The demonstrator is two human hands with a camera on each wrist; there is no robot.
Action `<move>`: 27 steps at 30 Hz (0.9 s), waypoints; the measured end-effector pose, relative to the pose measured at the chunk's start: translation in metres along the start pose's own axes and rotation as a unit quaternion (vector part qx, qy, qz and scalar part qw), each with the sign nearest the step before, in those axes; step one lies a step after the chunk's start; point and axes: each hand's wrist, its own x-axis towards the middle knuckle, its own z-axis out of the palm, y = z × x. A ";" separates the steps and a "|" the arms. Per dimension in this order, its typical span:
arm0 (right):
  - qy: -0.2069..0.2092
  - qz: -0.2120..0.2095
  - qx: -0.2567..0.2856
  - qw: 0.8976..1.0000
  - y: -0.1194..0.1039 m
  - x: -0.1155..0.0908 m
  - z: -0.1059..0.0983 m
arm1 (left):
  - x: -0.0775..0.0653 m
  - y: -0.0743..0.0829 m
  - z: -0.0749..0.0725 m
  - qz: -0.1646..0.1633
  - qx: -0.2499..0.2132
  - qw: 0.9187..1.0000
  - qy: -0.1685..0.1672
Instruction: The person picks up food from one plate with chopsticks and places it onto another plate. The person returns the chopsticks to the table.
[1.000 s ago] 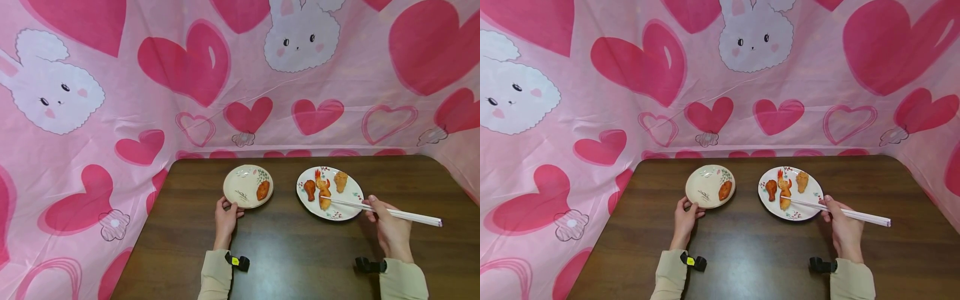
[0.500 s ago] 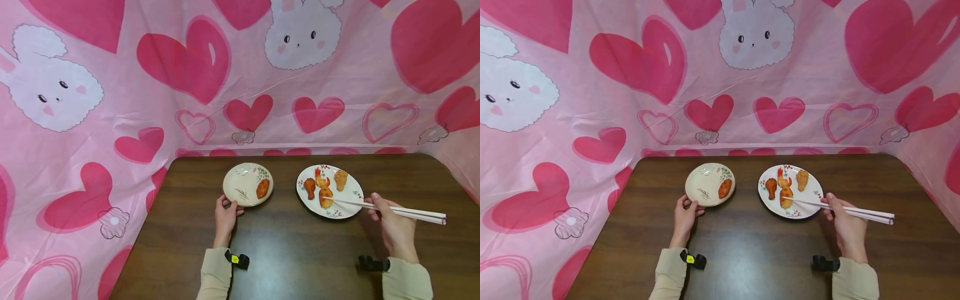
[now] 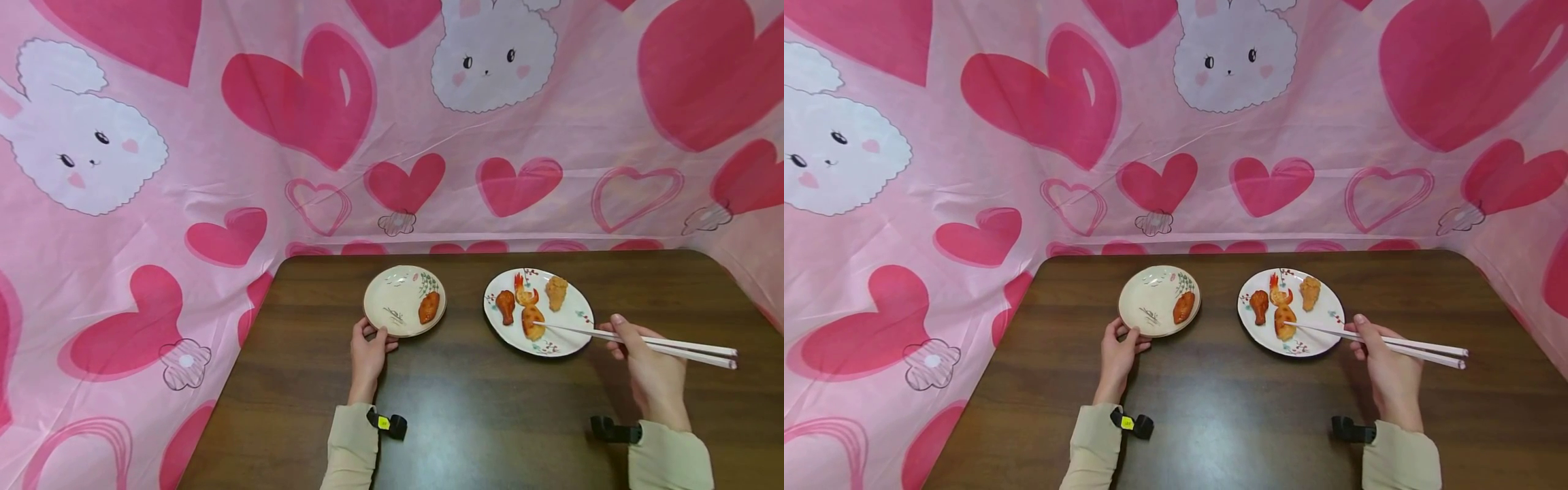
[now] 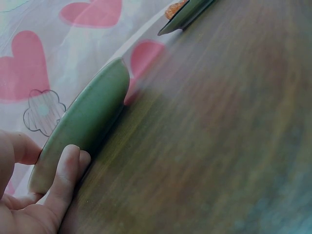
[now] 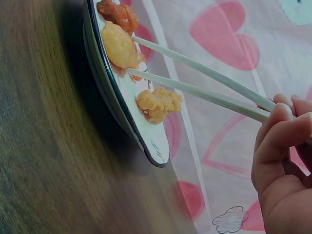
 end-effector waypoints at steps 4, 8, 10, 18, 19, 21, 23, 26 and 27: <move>-0.002 -0.009 0.018 1.000 -0.001 0.000 0.000 | 0.000 -0.001 0.000 0.001 0.000 1.000 0.000; -0.005 -0.014 0.029 0.999 -0.001 0.001 0.000 | 0.000 0.000 0.000 0.003 -0.002 1.000 0.000; -0.007 -0.012 0.027 1.000 -0.001 0.001 -0.001 | 0.000 0.000 0.000 0.003 -0.003 1.000 -0.001; -0.004 -0.014 0.022 1.000 -0.001 0.000 -0.001 | 0.000 0.000 0.000 0.002 -0.005 1.000 -0.001; -0.002 -0.013 0.022 1.000 -0.001 0.000 -0.001 | 0.000 0.000 0.000 0.001 -0.005 1.000 -0.001; 0.001 -0.014 0.022 1.000 -0.001 0.001 -0.001 | 0.000 0.000 0.000 0.001 -0.005 1.000 -0.001; 0.002 -0.015 0.027 1.000 -0.001 0.001 -0.002 | 0.000 0.000 0.001 0.002 -0.005 1.000 -0.001; 0.004 -0.019 0.028 0.999 -0.002 0.001 -0.002 | 0.001 -0.001 0.001 0.004 -0.006 1.000 0.000; 0.006 -0.019 0.027 0.999 -0.002 0.001 -0.002 | 0.001 -0.001 0.001 0.005 -0.005 1.000 0.001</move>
